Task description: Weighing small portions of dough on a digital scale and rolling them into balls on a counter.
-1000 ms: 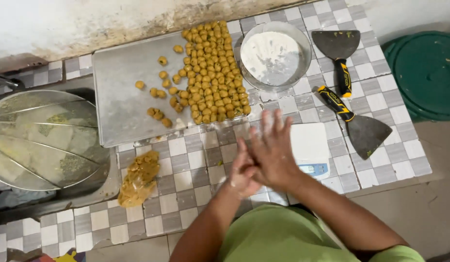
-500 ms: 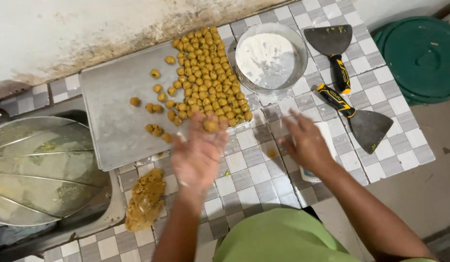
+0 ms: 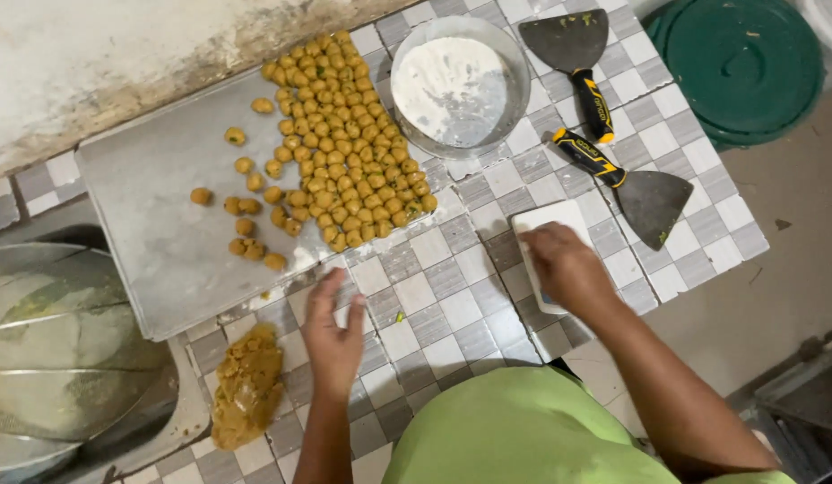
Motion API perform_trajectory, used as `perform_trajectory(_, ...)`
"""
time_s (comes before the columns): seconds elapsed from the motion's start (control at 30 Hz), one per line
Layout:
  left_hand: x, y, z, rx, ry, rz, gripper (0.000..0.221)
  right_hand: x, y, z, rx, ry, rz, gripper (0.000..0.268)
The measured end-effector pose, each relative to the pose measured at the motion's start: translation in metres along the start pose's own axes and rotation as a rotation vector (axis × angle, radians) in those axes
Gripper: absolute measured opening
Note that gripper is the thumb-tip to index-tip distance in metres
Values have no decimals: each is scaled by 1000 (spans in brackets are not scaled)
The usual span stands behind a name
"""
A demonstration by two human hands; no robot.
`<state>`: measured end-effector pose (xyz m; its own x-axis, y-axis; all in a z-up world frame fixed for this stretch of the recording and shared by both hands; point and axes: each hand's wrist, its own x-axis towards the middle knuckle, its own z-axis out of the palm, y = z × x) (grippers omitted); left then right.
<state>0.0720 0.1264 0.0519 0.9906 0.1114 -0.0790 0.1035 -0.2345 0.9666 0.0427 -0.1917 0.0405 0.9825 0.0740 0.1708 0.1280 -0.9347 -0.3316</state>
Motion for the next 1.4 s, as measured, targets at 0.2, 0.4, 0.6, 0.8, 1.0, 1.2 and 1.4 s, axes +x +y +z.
perform_trajectory(0.2,-14,-20,-12,563,-38,409,32,2,-6,-24,456,8,264,18)
perform_trajectory(0.4,-31,-48,-108,1085,230,-28,113,-5,-46,5,534,-144,70,15)
perform_trajectory(0.6,-22,-110,-137,1243,319,157,73,-1,-69,16,646,-226,125,21)
perform_trajectory(0.8,-51,-50,-67,922,301,547,35,5,-82,-2,634,-212,75,17)
perform_trajectory(1.0,-72,7,23,785,-291,438,80,3,-80,20,606,-109,-42,20)
perform_trajectory(1.2,-67,-1,-31,746,-66,266,52,-2,-137,76,457,28,-543,14)
perform_trajectory(1.4,-22,-65,-70,927,229,59,42,17,-126,120,39,-11,-756,68)
